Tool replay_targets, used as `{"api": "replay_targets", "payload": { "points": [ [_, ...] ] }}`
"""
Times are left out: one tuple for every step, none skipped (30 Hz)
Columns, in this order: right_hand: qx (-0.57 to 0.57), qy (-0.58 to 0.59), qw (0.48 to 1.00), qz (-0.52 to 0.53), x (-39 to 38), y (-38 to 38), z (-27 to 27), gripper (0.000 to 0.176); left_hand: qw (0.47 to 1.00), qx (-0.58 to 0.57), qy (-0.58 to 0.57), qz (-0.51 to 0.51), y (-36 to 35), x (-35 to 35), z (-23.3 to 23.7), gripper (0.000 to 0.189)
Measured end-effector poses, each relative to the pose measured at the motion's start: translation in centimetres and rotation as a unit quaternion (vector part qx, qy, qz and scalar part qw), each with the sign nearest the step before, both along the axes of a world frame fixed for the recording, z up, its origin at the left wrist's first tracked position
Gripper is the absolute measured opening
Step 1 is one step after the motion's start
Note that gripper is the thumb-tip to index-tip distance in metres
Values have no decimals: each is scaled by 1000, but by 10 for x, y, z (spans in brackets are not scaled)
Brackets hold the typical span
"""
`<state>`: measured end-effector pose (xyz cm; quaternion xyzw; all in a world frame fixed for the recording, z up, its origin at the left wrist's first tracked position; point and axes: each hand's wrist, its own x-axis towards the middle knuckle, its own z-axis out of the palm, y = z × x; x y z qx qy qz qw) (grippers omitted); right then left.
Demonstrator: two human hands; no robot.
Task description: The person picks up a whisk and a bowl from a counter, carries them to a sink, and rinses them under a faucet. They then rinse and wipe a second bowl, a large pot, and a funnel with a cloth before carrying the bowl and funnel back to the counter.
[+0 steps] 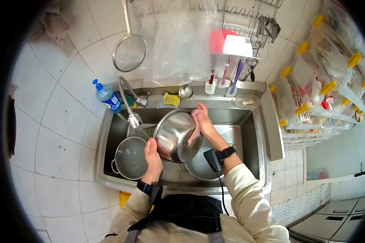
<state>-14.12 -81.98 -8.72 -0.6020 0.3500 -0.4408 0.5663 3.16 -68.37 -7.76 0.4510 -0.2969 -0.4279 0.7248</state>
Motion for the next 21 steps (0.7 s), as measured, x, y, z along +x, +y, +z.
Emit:
{"api": "replay_targets", "payload": {
  "points": [
    [80, -154, 984, -50, -2, 2, -1, 42, 998, 25, 55, 9, 0, -3, 7, 27],
    [78, -153, 984, -49, -5, 5, -2, 42, 998, 23, 56, 10, -1, -7, 14, 27],
    [53, -162, 985, -37, -11, 9, -4, 43, 991, 54, 123, 6, 0, -11, 21, 28],
    [31, -172, 984, -26, -15, 15, -6, 45, 978, 87, 189, 3, 0, -14, 27, 30],
    [23, -173, 984, -49, -17, 23, -11, 46, 978, 90, 189, 2, 0, -14, 18, 30],
    [25, -173, 983, -52, -18, 34, -16, 46, 960, 98, 260, -27, -2, -11, 2, 31],
    [32, -161, 984, -74, -19, 43, -23, 44, 937, 107, 329, -57, -3, -10, -10, 32],
    [37, -149, 984, -95, -16, 53, -22, 44, 937, 108, 328, -60, -8, -13, -12, 32],
    [-52, -102, 979, -166, -10, 65, -22, 44, 926, 124, 355, -28, -15, -19, -15, 32],
    [-135, 35, 965, -221, -5, 74, -19, 47, 914, 140, 381, 4, -20, -27, -15, 32],
    [-195, 129, 942, -241, 2, 88, -4, 45, 917, 111, 382, 2, -22, -36, -5, 32],
    [-251, 221, 907, -257, 9, 101, 16, 44, 917, 113, 381, -3, -23, -42, -6, 32],
    [-249, 221, 906, -262, 18, 108, 32, 44, 937, 86, 337, -30, -21, -47, -10, 32],
    [-277, 275, 885, -254, 26, 112, 47, 43, 953, 59, 290, -58, -20, -53, -4, 34],
    [-304, 328, 860, -245, 31, 112, 54, 42, 962, 59, 241, -110, -13, -59, 1, 35],
    [-302, 328, 859, -250, 32, 110, 55, 42, 962, 61, 239, -115, -12, -60, 8, 35],
    [-338, 340, 853, -206, 33, 105, 57, 40, 958, 32, 251, -137, -13, -61, 13, 37],
    [-372, 350, 845, -160, 33, 100, 60, 39, 952, 3, 262, -157, -15, -60, 16, 38],
    [-411, 353, 830, -129, 29, 99, 64, 43, 952, 29, 255, -167, -12, -54, 16, 41],
    [-411, 352, 831, -128, 24, 102, 64, 43, 953, 30, 254, -166, -10, -48, 15, 41],
    [-454, 348, 819, -56, 18, 105, 64, 44, 944, 45, 281, -168, -10, -41, 13, 41]
  ]
}}
